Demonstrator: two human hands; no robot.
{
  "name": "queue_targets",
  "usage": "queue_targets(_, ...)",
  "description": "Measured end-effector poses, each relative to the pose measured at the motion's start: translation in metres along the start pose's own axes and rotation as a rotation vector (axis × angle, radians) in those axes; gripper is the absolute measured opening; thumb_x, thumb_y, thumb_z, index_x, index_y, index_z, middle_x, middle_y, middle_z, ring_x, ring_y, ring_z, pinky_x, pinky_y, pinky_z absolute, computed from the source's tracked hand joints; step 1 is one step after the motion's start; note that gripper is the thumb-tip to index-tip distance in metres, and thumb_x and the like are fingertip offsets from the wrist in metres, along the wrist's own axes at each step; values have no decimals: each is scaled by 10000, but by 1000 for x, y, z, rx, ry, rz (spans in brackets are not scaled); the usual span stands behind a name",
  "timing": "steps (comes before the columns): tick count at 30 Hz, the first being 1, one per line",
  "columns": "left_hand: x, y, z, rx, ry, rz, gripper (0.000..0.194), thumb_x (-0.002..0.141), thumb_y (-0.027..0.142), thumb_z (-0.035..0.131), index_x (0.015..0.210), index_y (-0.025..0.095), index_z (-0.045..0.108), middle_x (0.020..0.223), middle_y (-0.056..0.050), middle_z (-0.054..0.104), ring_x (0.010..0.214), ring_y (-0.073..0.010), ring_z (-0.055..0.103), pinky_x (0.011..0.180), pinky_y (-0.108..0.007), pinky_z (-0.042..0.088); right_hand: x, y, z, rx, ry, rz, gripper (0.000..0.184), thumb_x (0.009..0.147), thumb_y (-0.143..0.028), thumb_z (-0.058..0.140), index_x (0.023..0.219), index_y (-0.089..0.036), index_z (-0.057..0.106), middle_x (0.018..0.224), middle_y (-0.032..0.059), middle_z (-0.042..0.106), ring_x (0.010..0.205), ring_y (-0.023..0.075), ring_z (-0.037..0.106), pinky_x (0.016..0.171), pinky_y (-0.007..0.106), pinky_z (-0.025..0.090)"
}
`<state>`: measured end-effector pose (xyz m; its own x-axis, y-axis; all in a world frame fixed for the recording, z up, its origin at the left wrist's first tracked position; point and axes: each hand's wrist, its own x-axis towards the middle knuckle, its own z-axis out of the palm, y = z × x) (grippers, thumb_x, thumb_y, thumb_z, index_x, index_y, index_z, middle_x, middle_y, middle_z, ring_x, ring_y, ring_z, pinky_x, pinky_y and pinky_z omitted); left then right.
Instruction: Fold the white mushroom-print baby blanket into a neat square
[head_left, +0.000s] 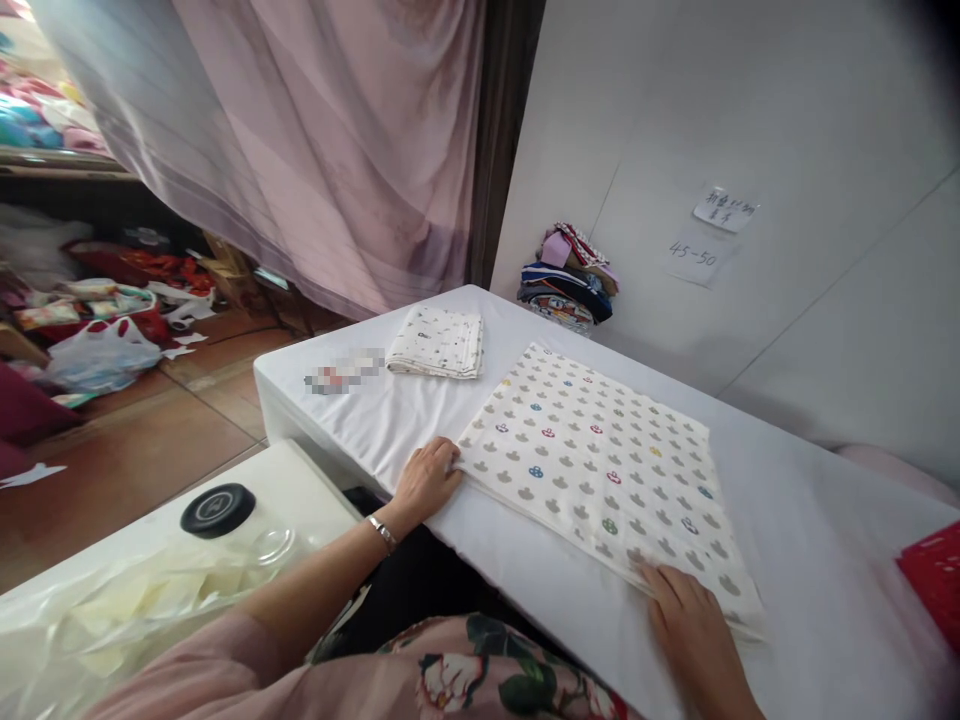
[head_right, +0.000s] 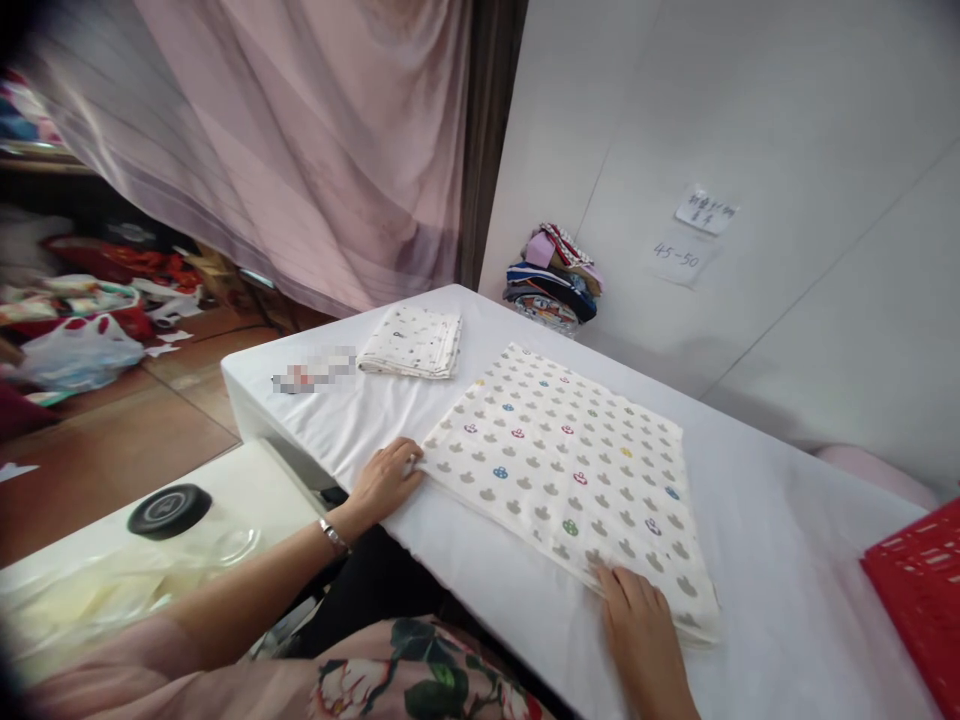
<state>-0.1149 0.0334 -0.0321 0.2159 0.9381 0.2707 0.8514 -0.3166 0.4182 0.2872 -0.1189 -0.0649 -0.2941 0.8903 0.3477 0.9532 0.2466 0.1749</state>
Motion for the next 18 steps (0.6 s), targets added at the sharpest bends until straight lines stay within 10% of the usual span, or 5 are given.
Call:
queue_targets(8, 18, -3, -11, -160, 76, -92, 189, 650, 51, 399, 750, 211, 392, 847, -5, 472, 729, -141, 499, 679, -267, 399, 3, -4, 10, 85, 12, -66, 248, 859, -207, 393, 994, -239, 599, 918, 46, 639, 790, 176, 583, 691, 284, 420)
queue_targets(18, 12, -17, -23, -56, -167, -82, 167, 677, 75, 367, 731, 202, 460, 883, -10, 524, 736, -138, 529, 672, -262, 380, 9, -14, 1, 181, -8, -78, 312, 811, -270, 481, 1104, -315, 577, 948, 16, 665, 806, 175, 621, 677, 253, 490)
